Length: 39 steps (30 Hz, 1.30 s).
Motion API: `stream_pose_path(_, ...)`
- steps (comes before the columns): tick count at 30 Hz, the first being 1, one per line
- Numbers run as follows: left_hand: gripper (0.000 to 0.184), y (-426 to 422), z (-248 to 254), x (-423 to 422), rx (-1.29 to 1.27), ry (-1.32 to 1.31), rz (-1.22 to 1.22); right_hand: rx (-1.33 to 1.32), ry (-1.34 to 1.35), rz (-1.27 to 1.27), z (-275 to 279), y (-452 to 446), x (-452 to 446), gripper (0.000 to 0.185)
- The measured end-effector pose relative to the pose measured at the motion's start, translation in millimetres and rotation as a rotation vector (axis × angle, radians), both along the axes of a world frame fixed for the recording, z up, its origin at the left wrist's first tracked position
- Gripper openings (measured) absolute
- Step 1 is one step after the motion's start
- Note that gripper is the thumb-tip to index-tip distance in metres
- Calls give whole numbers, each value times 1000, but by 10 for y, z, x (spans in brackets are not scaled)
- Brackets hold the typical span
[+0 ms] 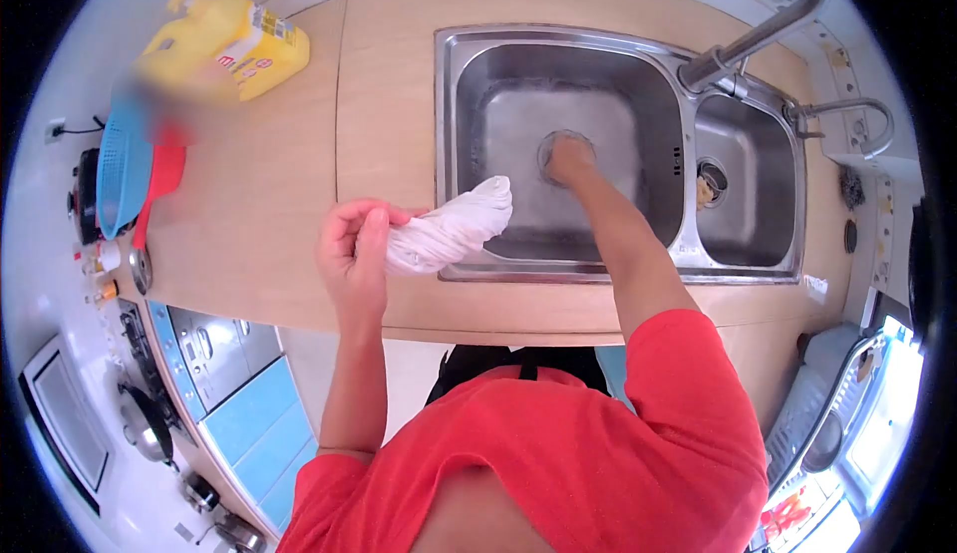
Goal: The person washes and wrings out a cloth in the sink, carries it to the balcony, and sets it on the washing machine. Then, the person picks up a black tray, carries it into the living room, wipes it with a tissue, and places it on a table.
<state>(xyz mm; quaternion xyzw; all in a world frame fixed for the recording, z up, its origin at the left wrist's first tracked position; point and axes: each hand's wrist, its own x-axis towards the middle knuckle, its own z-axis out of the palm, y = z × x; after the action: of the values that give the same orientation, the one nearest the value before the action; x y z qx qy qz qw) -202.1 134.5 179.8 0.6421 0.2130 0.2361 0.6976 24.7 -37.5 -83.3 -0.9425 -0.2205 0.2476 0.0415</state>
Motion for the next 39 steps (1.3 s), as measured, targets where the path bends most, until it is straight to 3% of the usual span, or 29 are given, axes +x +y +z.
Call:
stream_pose_path(6,9,-33,-66,-71,-56,-16,-35,102,-25,26,23,-42,31,41)
stream_pose_path(12,8,15,-1,-37,-51,4,-60,-55,23,41,404,-188,-31,40)
stream_pose_path(15,8,36,-15,-34,-47,-9,-78,-221,-62,360,144,-592,-65,39)
stream_pose_path(17,7,45,19,-40,-52,16,-72,-303,193,282,135,-555,-215,39)
stream_pose_path(19,7,48,16,-44,-53,35,-72,-350,320,422,358,-167,-440,42)
stream_pose_path(21,6,63,-30,-61,-47,51,-74,-48,174,364,54,157,-617,42)
stream_pose_path(23,6,34,1,-57,-35,81,-57,42,104,353,251,553,-515,40)
stream_pose_path(25,6,4,1,-54,-29,93,-39,186,-108,283,-82,763,-194,40)
stream_pose_path(31,7,-35,-22,-114,63,82,-24,-40,5,-131,323,-28,652,46)
stream_pose_path(35,7,-72,47,-97,62,119,-23,-160,81,-124,267,-680,302,52)
stream_pose_path(37,7,-94,87,-64,44,110,-30,-215,79,4,186,-649,-35,50)
stream_pose_path(39,8,-85,120,-33,29,74,-53,-99,166,0,52,-552,-222,43)
